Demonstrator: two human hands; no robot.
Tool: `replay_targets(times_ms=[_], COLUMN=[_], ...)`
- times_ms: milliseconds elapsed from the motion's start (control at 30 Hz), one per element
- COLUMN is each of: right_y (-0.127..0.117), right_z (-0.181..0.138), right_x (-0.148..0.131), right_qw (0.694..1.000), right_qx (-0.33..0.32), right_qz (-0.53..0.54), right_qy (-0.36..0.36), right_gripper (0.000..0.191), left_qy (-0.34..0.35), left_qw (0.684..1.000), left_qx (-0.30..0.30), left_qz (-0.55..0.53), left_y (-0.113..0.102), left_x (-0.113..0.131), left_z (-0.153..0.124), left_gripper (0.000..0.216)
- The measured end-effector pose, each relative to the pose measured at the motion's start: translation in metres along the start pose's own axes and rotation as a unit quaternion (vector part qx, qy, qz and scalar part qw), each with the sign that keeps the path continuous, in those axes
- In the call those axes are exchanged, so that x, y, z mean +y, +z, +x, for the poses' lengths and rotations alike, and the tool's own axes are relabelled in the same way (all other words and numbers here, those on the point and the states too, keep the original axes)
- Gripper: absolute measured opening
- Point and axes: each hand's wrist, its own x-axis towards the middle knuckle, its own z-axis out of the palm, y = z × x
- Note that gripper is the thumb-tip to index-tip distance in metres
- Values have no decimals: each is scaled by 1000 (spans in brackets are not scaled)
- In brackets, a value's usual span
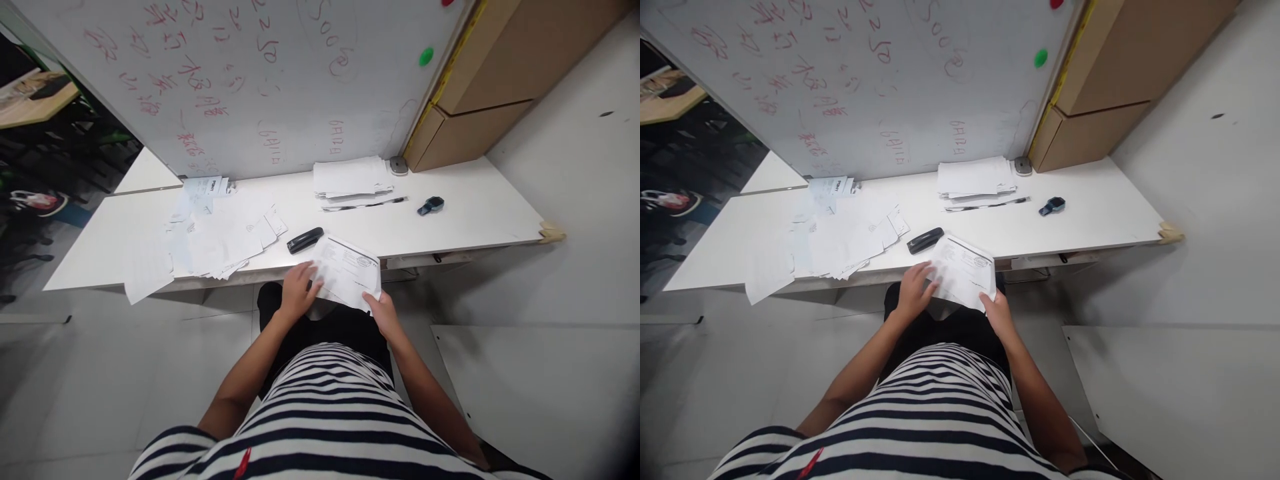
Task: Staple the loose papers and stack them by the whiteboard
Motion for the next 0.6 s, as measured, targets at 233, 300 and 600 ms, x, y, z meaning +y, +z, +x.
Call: replay_targets(times_ms=[233,300,600], right_y=[-18,-18,-1], right_z=[-12,-16,-9], right_x=[-46,-59,-79], right_qw=[967,952,947], right_qx=[-157,-191,-175], right_qz=[-154,-187,-204], right_qy=[-131,-147,-175], right_gripper=[29,30,35], left_qy=[-243,-248,-318], left_qw=[915,878,813], left_qx=[11,-5,-138], left_qz=[-323,-410,-468], left_y=[0,-6,-45], left_x=[-20,-18,-5], left_z=[-12,-14,-14], left_gripper=[68,76,46])
